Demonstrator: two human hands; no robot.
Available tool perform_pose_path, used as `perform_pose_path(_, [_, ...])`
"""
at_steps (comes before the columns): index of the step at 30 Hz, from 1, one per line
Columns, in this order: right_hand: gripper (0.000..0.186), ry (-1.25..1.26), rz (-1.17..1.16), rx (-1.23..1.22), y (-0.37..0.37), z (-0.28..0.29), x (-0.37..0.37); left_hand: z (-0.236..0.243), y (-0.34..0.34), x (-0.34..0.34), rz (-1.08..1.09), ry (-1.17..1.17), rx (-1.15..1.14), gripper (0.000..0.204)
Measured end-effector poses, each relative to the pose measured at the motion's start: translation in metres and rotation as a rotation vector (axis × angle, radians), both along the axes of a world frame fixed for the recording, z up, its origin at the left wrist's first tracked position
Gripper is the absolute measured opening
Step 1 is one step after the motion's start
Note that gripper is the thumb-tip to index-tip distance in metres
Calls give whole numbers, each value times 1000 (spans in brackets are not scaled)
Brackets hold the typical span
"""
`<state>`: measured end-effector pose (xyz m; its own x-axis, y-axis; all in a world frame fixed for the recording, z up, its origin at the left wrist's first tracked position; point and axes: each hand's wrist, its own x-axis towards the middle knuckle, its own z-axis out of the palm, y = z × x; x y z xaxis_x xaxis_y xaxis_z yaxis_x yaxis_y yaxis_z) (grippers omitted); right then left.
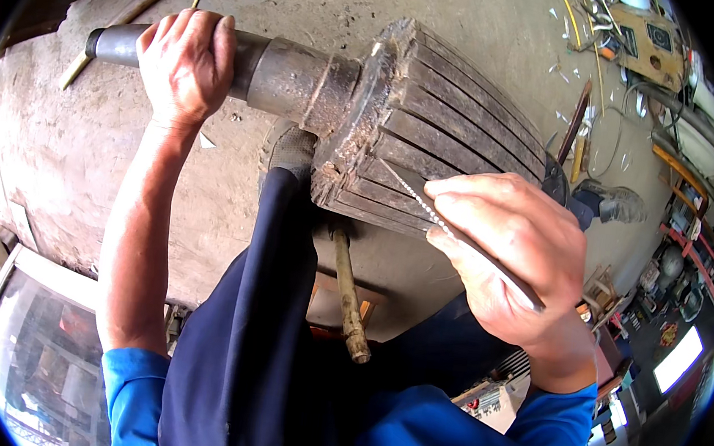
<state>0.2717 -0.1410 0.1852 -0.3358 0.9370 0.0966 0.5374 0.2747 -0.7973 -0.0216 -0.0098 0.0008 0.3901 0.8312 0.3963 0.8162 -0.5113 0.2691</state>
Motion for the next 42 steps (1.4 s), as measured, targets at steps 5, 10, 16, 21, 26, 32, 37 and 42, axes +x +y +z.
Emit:
perform_pose_path(5, [15,72,-149,-174,10,6,-5,-1,-1,-1,-2,-11,49,18])
perform_pose_path(10, [13,54,-195,-129,4,-1,-12,-3,-4,0,2,-13,48,18])
perform_pose_path(16, [20,-55,-73,121,-10,-14,-23,-2,-7,1,29,4,80,19])
perform_pose_path(21, [28,-162,14,274,-30,-35,-27,-1,-12,1,50,37,86,13])
perform_pose_path(26, [29,-181,8,199,-32,-27,-25,-7,-8,3,62,-29,123,14])
perform_pose_path(32, [19,-34,-183,-129,-19,0,-15,-3,-11,11,70,-67,84,14])
perform_pose_path(37, [24,-171,-21,61,-17,-11,-24,-6,-4,38,50,-190,89,20])
perform_pose_path(42, [28,-248,41,203,-27,-27,-24,-6,4,41,61,-200,119,20])
